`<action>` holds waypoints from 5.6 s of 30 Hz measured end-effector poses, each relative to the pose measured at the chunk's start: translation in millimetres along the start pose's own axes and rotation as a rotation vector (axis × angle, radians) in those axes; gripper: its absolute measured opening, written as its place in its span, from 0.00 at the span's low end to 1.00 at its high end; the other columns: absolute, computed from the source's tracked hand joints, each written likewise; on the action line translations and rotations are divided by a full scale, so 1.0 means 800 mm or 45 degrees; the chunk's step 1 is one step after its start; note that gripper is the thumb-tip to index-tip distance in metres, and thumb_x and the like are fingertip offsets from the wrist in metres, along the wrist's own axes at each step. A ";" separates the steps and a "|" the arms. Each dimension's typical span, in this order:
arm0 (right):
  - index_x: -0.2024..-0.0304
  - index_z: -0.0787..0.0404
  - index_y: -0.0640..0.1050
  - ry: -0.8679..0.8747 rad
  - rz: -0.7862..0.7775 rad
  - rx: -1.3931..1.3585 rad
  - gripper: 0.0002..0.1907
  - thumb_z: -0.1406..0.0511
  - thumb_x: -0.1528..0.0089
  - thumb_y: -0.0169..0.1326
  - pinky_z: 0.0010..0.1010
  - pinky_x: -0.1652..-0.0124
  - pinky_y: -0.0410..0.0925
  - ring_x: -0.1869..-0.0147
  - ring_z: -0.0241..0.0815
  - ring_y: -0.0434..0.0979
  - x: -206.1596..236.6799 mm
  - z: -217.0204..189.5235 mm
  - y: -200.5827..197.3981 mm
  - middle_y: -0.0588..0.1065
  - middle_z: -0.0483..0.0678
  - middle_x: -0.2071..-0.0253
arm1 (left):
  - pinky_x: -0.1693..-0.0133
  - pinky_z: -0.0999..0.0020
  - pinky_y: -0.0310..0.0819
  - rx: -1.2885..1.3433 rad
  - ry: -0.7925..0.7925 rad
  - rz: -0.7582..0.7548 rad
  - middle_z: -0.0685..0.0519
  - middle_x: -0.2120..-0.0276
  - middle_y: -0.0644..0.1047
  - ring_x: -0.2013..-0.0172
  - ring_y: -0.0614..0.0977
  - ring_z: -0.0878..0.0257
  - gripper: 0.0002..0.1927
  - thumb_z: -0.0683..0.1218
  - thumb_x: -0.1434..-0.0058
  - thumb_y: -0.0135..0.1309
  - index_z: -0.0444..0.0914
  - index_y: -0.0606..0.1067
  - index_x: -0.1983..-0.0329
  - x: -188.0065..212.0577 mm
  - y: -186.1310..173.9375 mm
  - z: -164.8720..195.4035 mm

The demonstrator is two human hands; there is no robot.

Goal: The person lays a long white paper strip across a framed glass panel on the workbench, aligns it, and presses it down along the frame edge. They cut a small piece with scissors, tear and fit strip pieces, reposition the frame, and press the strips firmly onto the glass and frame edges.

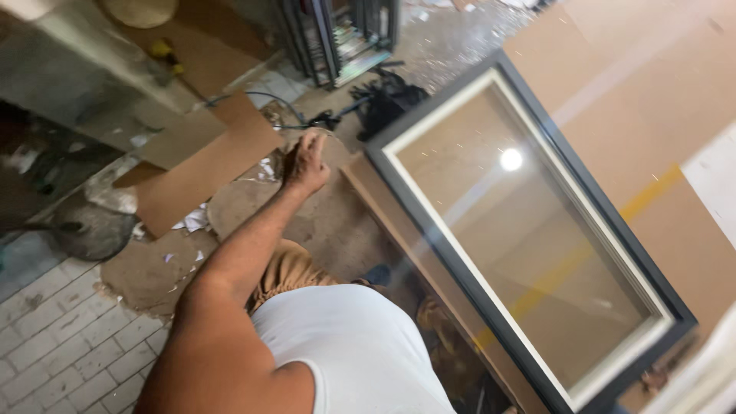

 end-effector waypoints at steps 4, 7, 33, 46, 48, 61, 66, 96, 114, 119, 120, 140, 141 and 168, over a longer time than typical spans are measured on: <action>0.50 0.64 0.80 -0.265 0.004 -0.058 0.24 0.57 0.42 0.69 0.46 0.52 0.72 0.54 0.58 0.80 0.097 -0.159 0.020 0.79 0.58 0.58 | 0.46 0.51 0.73 -0.032 -0.303 -0.057 0.46 0.45 0.72 0.43 0.75 0.48 0.27 0.48 0.47 0.65 0.43 0.73 0.44 0.006 -0.080 -0.168; 0.51 0.64 0.80 -0.457 -0.037 -0.099 0.22 0.57 0.41 0.69 0.45 0.54 0.72 0.55 0.56 0.80 0.202 -0.248 0.053 0.78 0.57 0.59 | 0.47 0.52 0.73 0.039 -0.590 0.128 0.45 0.47 0.76 0.46 0.77 0.47 0.26 0.51 0.46 0.69 0.40 0.77 0.46 0.006 -0.162 -0.320; 0.51 0.55 0.78 -2.516 0.383 -0.386 0.17 0.65 0.41 0.67 0.37 0.73 0.67 0.74 0.43 0.75 0.691 -0.605 0.089 0.77 0.46 0.67 | 0.59 0.56 0.78 -0.060 -1.210 0.659 0.43 0.60 0.83 0.61 0.84 0.50 0.32 0.53 0.59 0.80 0.34 0.79 0.55 -0.004 -0.572 -1.032; 0.63 0.57 0.79 -1.696 -0.511 -0.051 0.09 0.60 0.42 0.62 0.39 0.61 0.74 0.64 0.53 0.81 0.683 -0.634 0.102 0.78 0.50 0.66 | 0.62 0.56 0.78 -0.091 -0.920 0.357 0.46 0.62 0.84 0.63 0.85 0.48 0.20 0.51 0.50 0.74 0.39 0.83 0.56 -0.024 -0.592 -1.055; 0.60 0.59 0.78 -1.763 -0.513 -0.024 0.10 0.61 0.40 0.61 0.40 0.60 0.75 0.60 0.55 0.80 0.680 -0.636 0.106 0.78 0.51 0.64 | 0.60 0.57 0.78 -0.051 -0.852 0.375 0.46 0.61 0.84 0.62 0.85 0.50 0.19 0.50 0.47 0.73 0.38 0.82 0.55 -0.020 -0.591 -1.054; 0.50 0.50 0.81 -1.463 -0.663 0.219 0.15 0.54 0.37 0.57 0.39 0.50 0.72 0.43 0.48 0.78 0.724 -0.704 0.142 0.79 0.45 0.48 | 0.57 0.56 0.78 -0.138 -0.844 0.496 0.44 0.60 0.84 0.60 0.85 0.48 0.11 0.45 0.33 0.63 0.38 0.80 0.49 -0.011 -0.577 -1.035; 0.53 0.55 0.81 -1.777 -0.679 0.090 0.16 0.54 0.38 0.58 0.39 0.48 0.72 0.44 0.49 0.78 0.770 -0.788 0.160 0.78 0.47 0.48 | 0.59 0.59 0.82 0.133 -0.992 0.841 0.46 0.61 0.84 0.61 0.87 0.52 0.15 0.46 0.38 0.64 0.37 0.79 0.50 -0.007 -0.567 -1.017; 0.58 0.57 0.82 -1.955 -0.870 -0.182 0.16 0.53 0.38 0.58 0.40 0.54 0.73 0.50 0.49 0.79 0.846 -0.886 0.201 0.80 0.47 0.54 | 0.68 0.68 0.80 0.261 -0.815 0.826 0.48 0.66 0.83 0.68 0.83 0.63 0.11 0.43 0.37 0.68 0.31 0.79 0.62 0.037 -0.534 -1.019; 0.54 0.47 0.84 -2.604 -1.484 0.115 0.16 0.50 0.32 0.52 0.45 0.49 0.73 0.50 0.53 0.81 1.285 -1.069 0.229 0.82 0.50 0.54 | 0.50 0.67 0.82 0.544 -1.023 1.201 0.49 0.59 0.84 0.56 0.87 0.61 0.10 0.40 0.39 0.64 0.34 0.79 0.55 0.172 -0.564 -0.949; 0.58 0.46 0.86 -2.634 -1.482 0.062 0.16 0.48 0.37 0.55 0.48 0.55 0.73 0.55 0.56 0.82 1.299 -1.067 0.235 0.83 0.50 0.61 | 0.43 0.67 0.77 1.165 -1.172 1.628 0.52 0.51 0.81 0.47 0.82 0.65 0.20 0.44 0.41 0.65 0.34 0.76 0.47 0.194 -0.541 -0.955; 0.58 0.46 0.86 -2.675 -1.488 0.049 0.16 0.48 0.37 0.55 0.49 0.55 0.73 0.54 0.56 0.82 1.302 -1.066 0.236 0.83 0.49 0.61 | 0.43 0.67 0.77 1.130 -1.220 1.640 0.52 0.52 0.82 0.48 0.83 0.64 0.20 0.45 0.40 0.66 0.34 0.77 0.47 0.195 -0.536 -0.954; 0.52 0.46 0.85 -2.576 -1.658 0.401 0.21 0.44 0.37 0.54 0.45 0.46 0.72 0.46 0.55 0.81 1.342 -1.086 0.313 0.82 0.53 0.53 | 0.58 0.57 0.79 0.438 -1.861 1.293 0.38 0.62 0.82 0.61 0.86 0.47 0.26 0.64 0.39 0.60 0.46 0.82 0.45 0.214 -0.529 -0.973; 0.51 0.46 0.84 -2.549 -1.578 0.464 0.22 0.43 0.36 0.54 0.47 0.47 0.71 0.46 0.57 0.79 1.341 -1.090 0.315 0.81 0.54 0.53 | 0.58 0.57 0.79 0.446 -1.833 1.341 0.39 0.62 0.83 0.61 0.86 0.47 0.26 0.63 0.39 0.60 0.45 0.82 0.45 0.213 -0.528 -0.972; 0.63 0.51 0.82 -2.968 -0.964 -0.052 0.09 0.57 0.36 0.55 0.45 0.64 0.73 0.61 0.52 0.82 1.224 -1.056 0.211 0.81 0.48 0.65 | 0.42 0.59 0.71 0.832 -1.633 1.352 0.41 0.44 0.79 0.43 0.80 0.50 0.35 0.67 0.31 0.46 0.35 0.74 0.38 0.235 -0.532 -0.911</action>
Point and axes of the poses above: each hand's wrist, its own x-axis away from the middle knuckle, its own y-axis out of the palm, z = x × y, the point moved 6 cm from there along -x, towards the middle knuckle
